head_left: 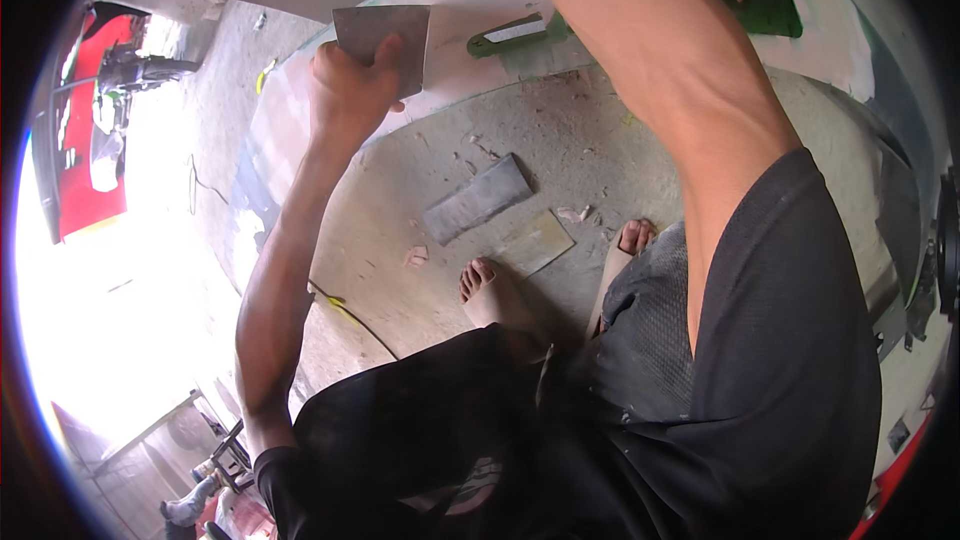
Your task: Preparing and applying body filler to a car bumper for repair.
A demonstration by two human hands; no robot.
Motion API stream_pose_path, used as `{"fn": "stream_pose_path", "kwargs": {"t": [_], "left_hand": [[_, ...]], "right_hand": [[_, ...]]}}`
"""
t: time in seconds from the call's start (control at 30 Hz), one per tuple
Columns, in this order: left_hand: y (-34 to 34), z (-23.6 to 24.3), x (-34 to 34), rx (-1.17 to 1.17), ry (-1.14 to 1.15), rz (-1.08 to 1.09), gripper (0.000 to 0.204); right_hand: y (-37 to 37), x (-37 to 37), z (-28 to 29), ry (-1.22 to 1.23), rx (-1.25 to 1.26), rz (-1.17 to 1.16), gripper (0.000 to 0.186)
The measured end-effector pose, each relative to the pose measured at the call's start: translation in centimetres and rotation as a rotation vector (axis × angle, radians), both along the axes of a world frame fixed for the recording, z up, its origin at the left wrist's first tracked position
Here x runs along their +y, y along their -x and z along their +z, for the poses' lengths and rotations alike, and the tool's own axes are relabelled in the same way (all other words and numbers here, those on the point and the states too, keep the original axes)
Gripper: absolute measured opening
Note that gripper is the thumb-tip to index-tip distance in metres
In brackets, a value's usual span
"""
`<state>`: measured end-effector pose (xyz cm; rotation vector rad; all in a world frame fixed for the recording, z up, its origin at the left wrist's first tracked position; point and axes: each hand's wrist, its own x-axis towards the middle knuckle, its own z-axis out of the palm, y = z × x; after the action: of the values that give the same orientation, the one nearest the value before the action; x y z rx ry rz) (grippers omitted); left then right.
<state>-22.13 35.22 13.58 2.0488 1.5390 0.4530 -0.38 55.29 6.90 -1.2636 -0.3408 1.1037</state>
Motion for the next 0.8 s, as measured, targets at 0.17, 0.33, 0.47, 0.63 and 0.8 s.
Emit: {"fn": "stream_pose_path", "kwargs": {"t": [0.17,0.33,0.47,0.63,0.8], "left_hand": [[-0.2,0.3,-0.2,-0.011,-0.004,0.013,0.031],[-0.6,0.6,-0.2,0.009,0.008,-0.009,0.030],[-0.3,0.4,-0.1,-0.024,-0.008,-0.017,0.030],[-0.3,0.4,0.0,-0.020,0.004,-0.024,0.029],[-1.3,0.5,0.2,-0.169,0.013,-0.139,0.029]], "right_hand": [[0.1,-0.2,0.7,-0.063,0.031,-0.042,0.042],[-0.8,-0.1,0.5,-0.094,0.042,-0.051,0.043],[-1.1,0.2,0.9,-0.069,0.047,-0.048,0.041],[-1.1,0.1,0.8,-0.094,0.044,-0.047,0.041],[-1.6,0.2,0.7,-0.095,0.050,-0.077,0.042]]}}
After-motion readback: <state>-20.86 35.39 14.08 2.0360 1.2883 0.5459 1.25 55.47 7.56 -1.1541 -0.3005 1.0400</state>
